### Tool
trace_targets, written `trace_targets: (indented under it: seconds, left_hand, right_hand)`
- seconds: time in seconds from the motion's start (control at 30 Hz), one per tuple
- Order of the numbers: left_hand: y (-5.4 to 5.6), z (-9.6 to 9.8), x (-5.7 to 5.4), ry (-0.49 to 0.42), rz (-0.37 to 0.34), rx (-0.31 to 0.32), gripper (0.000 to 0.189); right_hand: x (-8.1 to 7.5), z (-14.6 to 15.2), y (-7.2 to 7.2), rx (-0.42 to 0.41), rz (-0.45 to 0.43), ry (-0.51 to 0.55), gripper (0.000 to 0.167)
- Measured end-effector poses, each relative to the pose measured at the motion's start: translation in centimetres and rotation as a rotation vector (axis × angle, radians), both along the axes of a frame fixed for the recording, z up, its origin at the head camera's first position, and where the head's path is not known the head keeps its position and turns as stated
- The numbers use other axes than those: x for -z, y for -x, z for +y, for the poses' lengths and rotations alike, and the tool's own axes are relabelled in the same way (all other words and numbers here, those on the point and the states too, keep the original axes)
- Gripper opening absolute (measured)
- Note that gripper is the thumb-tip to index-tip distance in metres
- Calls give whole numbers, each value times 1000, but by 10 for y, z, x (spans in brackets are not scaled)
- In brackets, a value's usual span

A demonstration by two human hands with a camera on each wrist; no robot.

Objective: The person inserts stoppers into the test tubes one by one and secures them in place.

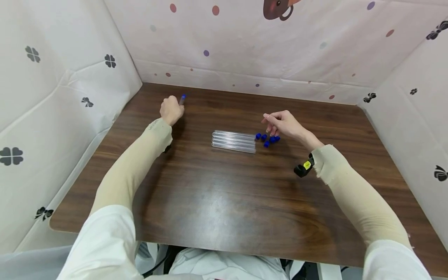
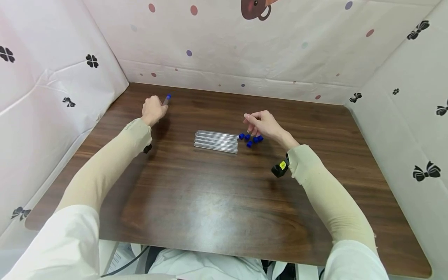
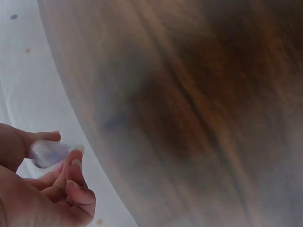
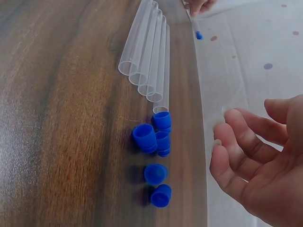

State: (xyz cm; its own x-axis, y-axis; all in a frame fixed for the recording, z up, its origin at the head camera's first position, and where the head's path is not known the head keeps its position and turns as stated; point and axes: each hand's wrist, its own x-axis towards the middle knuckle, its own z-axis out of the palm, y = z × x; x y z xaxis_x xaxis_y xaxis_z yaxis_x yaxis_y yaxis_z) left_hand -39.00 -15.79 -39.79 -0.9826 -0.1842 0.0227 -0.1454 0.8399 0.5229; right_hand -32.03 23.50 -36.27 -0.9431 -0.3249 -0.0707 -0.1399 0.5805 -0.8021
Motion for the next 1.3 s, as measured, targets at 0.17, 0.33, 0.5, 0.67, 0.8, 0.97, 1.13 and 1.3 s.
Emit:
trace_targets:
  seconds: [0.17,0.33,0.5,0.67,0.8,0.97,1.13,1.3]
  left_hand:
    - [1,-6,8,26,-33,-28,26]
    - [3,-8,14,51,-64,-13,30]
    - [6,-6,18,81,-121,8,36]
    - [8,-5,20,93,-161,2,37]
    - [7,-7,20,98,-170,5,40]
    - [7,-7,20,109,-186,13,48]
    - [5,-7,18,108,-184,15,52]
    - [2,-8,16,108,-185,39,55]
  right_hand:
    - [1,-1,-2,-2,6,-14,49]
    - [2,0,-2,-6,6,-14,49]
    - [3,-1,-1,-9,7,-13,49]
    - [3,-1,-1,-10,6,-19,49]
    - [2,-1,-1,-10,4,-31,48]
    - [0,0,-2,-20,6,-37,47]
    - [-1,0,-2,-29,9,-45,47]
    - [0,1,-1,-33,9,-41,46]
